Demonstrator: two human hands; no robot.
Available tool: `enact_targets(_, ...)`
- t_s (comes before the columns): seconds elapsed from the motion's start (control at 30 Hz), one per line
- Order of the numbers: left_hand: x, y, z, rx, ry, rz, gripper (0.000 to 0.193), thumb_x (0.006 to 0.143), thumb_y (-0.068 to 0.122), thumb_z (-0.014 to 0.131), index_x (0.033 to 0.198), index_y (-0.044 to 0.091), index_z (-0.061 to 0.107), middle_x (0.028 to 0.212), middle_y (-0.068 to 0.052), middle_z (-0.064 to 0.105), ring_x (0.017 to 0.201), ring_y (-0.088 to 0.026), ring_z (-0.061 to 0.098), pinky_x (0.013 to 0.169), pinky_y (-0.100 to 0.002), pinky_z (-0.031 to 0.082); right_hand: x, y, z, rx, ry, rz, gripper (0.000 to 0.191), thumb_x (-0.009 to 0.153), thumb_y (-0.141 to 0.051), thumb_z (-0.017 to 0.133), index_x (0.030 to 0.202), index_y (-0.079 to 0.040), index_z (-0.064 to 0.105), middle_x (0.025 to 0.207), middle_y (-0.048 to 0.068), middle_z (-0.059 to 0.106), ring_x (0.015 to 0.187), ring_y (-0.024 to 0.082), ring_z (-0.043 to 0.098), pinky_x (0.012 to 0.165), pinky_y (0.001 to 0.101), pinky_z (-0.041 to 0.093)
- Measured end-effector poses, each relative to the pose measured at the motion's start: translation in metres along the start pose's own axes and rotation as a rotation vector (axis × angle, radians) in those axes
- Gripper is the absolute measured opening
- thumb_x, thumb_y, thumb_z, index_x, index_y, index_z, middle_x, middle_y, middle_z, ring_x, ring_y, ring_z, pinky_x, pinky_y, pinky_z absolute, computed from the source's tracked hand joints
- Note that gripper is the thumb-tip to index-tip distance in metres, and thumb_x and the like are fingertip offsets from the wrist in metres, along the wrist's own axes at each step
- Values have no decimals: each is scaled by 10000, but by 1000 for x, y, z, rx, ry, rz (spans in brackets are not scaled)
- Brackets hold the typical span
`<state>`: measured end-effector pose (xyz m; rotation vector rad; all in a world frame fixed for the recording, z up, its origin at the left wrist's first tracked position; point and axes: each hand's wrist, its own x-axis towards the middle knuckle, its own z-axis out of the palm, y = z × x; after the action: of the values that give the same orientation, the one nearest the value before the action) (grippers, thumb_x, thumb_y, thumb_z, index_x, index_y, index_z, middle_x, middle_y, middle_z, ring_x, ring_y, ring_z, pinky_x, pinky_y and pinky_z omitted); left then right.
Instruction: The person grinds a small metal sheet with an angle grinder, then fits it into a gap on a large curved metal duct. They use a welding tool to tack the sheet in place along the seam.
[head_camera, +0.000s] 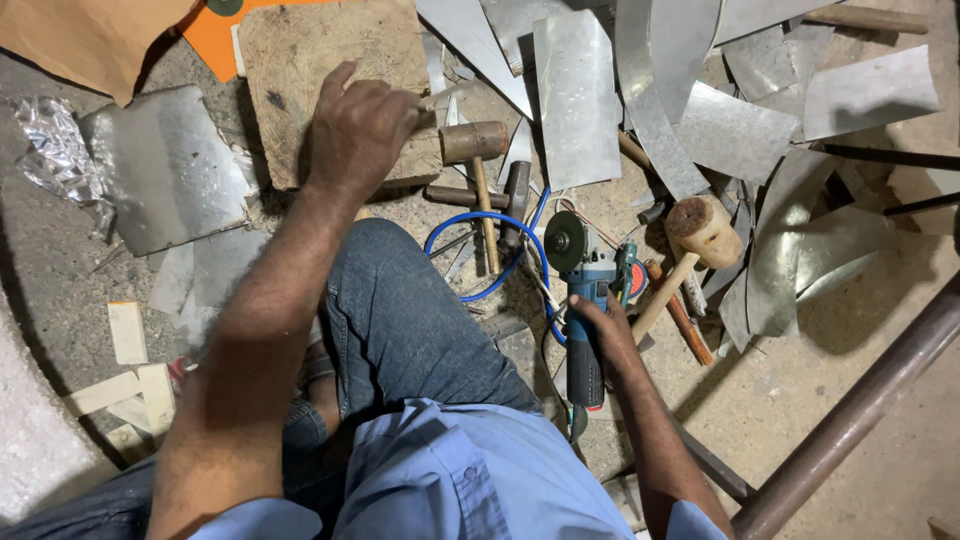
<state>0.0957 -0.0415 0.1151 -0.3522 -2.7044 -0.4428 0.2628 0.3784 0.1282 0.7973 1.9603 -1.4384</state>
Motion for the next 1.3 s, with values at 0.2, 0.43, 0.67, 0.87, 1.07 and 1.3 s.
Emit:
enact_targets(0.2,-1,8,-4,-490,-301,-778,301,1067,377,636,1025,106,758,866,-84,742,769,-269,702,759,-461,558,15,-16,15,-271,65,-212,931,769,-449,803,1477,-11,385,1161,219,696,968,293,750,861,421,624)
enact_targets(0.43,-12,11,19,-572,-335,-835,316,933,248,752,1178,61,683,972,-105,760,908,-260,739,808,-436,555,16,-71,43,-714,174,-486,851,739,-377,825,1482,-85,529,1086,196,753,910,294,768,861,430,612)
enact_targets(0.67,-11,19,26,-488,-279,-891,435,900,209,787,1297,109,642,1031,-95,746,977,-264,728,836,-444,547,27,-98,64,-926,222,-845,836,739,-352,836,1469,-75,538,1119,193,750,907,319,761,805,456,624)
enact_targets(0.87,-11,18,24,-502,-271,-843,382,958,191,732,1321,100,653,1040,-105,772,957,-245,751,875,-459,539,39,-96,83,-1001,162,-745,863,752,-371,830,1500,-83,510,1049,175,749,841,272,764,769,433,637)
enact_targets(1.07,-13,15,25,-525,-282,-870,451,946,190,728,1374,91,625,1000,-101,779,923,-225,752,886,-463,528,37,-95,96,-1053,146,-708,893,745,-375,824,1522,-96,485,1051,195,736,803,282,754,672,438,642)
enact_targets(1.3,-11,11,26,-467,-334,-884,472,936,218,737,1376,98,616,1005,-74,778,961,-229,732,911,-480,483,49,-95,101,-1072,186,-768,899,743,-410,850,1508,-101,493,1074,195,735,802,286,755,671,443,637)
